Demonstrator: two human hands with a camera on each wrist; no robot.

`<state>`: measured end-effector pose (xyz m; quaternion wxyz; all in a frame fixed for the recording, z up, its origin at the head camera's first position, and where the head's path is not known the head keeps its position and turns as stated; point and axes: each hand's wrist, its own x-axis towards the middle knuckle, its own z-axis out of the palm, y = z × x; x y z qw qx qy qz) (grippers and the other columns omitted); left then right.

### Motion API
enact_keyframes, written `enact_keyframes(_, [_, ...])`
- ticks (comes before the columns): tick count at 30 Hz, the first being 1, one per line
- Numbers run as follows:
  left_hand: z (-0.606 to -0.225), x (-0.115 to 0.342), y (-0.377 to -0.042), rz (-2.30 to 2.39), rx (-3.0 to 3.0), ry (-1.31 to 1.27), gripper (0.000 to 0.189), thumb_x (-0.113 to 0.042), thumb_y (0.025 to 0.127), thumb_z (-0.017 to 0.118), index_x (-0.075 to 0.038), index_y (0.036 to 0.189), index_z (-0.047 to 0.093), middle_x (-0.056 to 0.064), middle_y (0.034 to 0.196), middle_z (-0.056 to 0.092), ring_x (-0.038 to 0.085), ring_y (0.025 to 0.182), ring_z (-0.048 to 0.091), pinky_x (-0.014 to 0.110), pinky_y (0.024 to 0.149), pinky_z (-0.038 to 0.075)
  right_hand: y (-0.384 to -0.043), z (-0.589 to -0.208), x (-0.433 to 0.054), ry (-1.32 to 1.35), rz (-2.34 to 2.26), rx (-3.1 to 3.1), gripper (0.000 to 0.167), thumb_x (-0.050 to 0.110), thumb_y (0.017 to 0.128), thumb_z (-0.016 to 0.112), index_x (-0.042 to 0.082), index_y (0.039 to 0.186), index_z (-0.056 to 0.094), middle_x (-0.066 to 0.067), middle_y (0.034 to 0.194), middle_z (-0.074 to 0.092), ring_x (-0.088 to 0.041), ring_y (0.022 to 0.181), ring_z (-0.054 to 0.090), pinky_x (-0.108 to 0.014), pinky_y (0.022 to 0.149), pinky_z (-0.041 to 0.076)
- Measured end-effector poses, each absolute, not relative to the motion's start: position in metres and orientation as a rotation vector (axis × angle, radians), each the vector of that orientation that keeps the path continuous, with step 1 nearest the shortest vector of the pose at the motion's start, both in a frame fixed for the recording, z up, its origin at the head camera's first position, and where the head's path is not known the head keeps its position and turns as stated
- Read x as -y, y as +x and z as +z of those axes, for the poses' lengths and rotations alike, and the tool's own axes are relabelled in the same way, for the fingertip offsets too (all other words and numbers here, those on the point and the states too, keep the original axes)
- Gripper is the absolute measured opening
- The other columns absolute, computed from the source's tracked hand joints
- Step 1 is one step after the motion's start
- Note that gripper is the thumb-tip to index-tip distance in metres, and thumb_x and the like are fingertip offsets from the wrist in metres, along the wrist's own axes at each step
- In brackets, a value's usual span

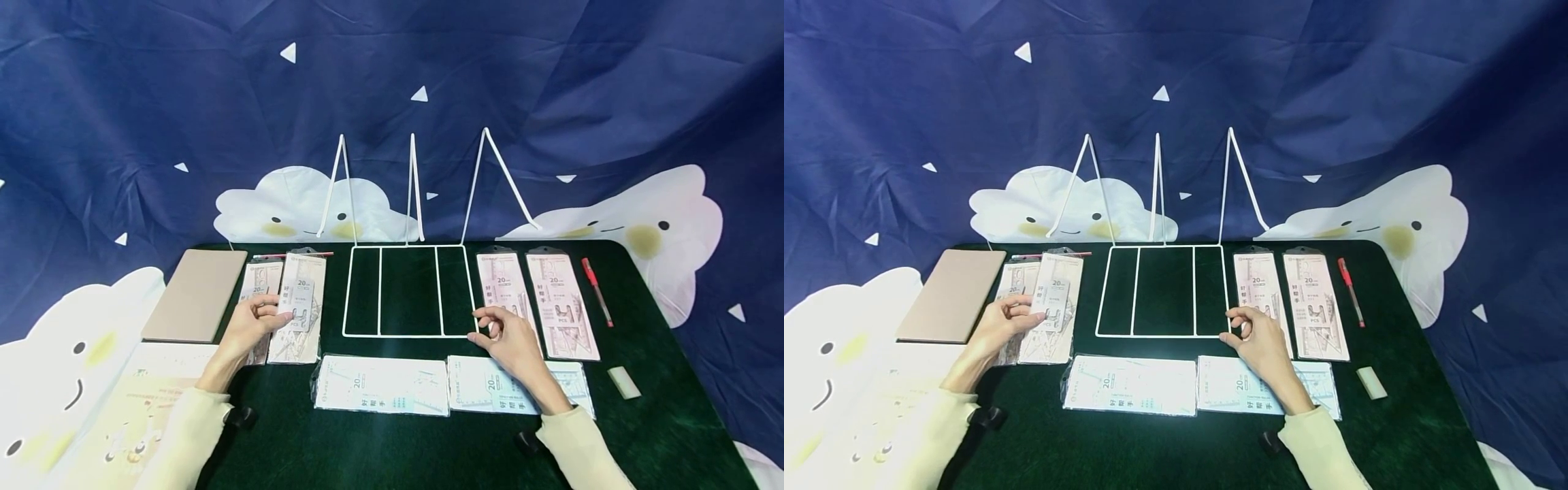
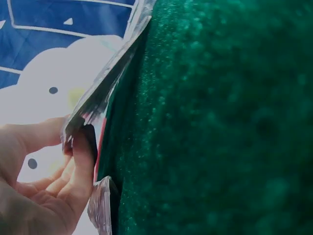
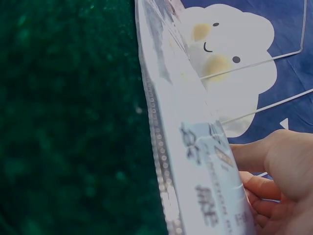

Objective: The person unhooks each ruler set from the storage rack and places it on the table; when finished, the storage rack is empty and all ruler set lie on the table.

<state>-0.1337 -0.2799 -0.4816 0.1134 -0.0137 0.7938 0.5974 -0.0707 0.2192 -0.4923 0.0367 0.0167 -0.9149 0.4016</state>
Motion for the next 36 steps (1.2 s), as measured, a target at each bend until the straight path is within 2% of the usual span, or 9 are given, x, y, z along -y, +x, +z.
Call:
enact_keyframes(6, [-0.48,0.276,-0.131,1.634,-2.467,-0.043,0.048,-0.013,0.093,0.08,0.003,0.135,0.062,0.017,0.103,0.077,0.008,0.079,0.069,0.021,0.075,0.055,-0.07,-0.492,-0.219,0.047,1.219,2.817,0.039,0.014,0.083,0.09,0.008,0.117,0.074,-0.001,0.09,0.065,-0.01,0.067,0.049,-0.026,0.062,0.036])
enact_keyframes(11, [-0.479,0.275,-0.127,1.559,-2.555,-0.052,0.054,-0.016,0.093,0.081,0.001,0.14,0.06,0.019,0.111,0.076,0.008,0.082,0.069,0.019,0.078,0.053,-0.069,-0.492,-0.219,0.046,1.215,2.82,0.039,0.014,0.083,0.09,0.008,0.118,0.074,-0.001,0.09,0.065,-0.01,0.067,0.049,-0.026,0.062,0.035])
enact_keyframes(15, [-0.477,0.274,-0.123,1.505,-2.626,-0.029,0.058,-0.019,0.094,0.081,0.0,0.143,0.059,0.019,0.117,0.074,0.014,0.091,0.073,0.016,0.079,0.053,-0.068,-0.492,-0.219,0.047,1.216,2.818,0.039,0.014,0.083,0.09,0.008,0.118,0.074,-0.001,0.09,0.065,-0.01,0.067,0.049,-0.025,0.062,0.035])
enact_keyframes(18, [-0.473,0.273,-0.118,1.465,-2.687,-0.001,0.058,-0.019,0.094,0.081,0.0,0.144,0.058,0.019,0.122,0.073,0.023,0.101,0.074,0.013,0.082,0.05,-0.068,-0.491,-0.22,0.043,1.219,2.818,0.039,0.014,0.083,0.09,0.008,0.118,0.074,-0.001,0.09,0.065,-0.01,0.067,0.049,-0.025,0.063,0.035])
enact_keyframes(21, [-0.468,0.271,-0.114,1.419,-2.723,0.028,0.057,-0.017,0.094,0.08,0.001,0.144,0.058,0.02,0.127,0.072,0.031,0.111,0.073,0.021,0.091,0.054,-0.067,-0.491,-0.221,0.038,1.219,2.819,0.039,0.014,0.083,0.09,0.008,0.118,0.074,-0.001,0.09,0.065,-0.01,0.067,0.049,-0.025,0.063,0.035])
enact_keyframes(25, [-0.463,0.269,-0.111,1.359,-2.751,0.055,0.057,-0.014,0.094,0.08,0.001,0.145,0.058,0.022,0.134,0.068,0.036,0.118,0.07,0.047,0.099,0.055,-0.067,-0.491,-0.222,0.042,1.215,2.816,0.038,0.013,0.083,0.089,0.008,0.118,0.074,-0.001,0.089,0.064,-0.01,0.067,0.049,-0.025,0.062,0.035])
enact_keyframes(27, [-0.461,0.269,-0.11,1.339,-2.764,0.061,0.056,-0.012,0.094,0.079,0.002,0.144,0.058,0.024,0.135,0.067,0.038,0.119,0.069,0.054,0.1,0.053,-0.067,-0.491,-0.222,0.046,1.212,2.814,0.038,0.013,0.083,0.09,0.008,0.118,0.074,-0.001,0.089,0.065,-0.01,0.067,0.049,-0.025,0.062,0.035])
enact_keyframes(30, [-0.459,0.268,-0.108,1.325,-2.778,0.068,0.055,-0.011,0.095,0.078,0.003,0.144,0.058,0.024,0.136,0.067,0.039,0.119,0.069,0.055,0.099,0.054,-0.067,-0.491,-0.222,0.04,1.217,2.817,0.038,0.013,0.083,0.089,0.009,0.118,0.074,-0.001,0.089,0.064,-0.01,0.067,0.048,-0.025,0.062,0.035])
enact_keyframes(36, [-0.457,0.263,-0.109,1.413,-2.743,0.154,0.054,-0.011,0.095,0.078,0.002,0.144,0.058,0.022,0.138,0.066,0.038,0.122,0.068,0.046,0.096,0.056,-0.067,-0.492,-0.222,0.037,1.228,2.819,0.038,0.013,0.083,0.089,0.009,0.118,0.074,-0.001,0.09,0.064,-0.01,0.067,0.049,-0.025,0.062,0.035])
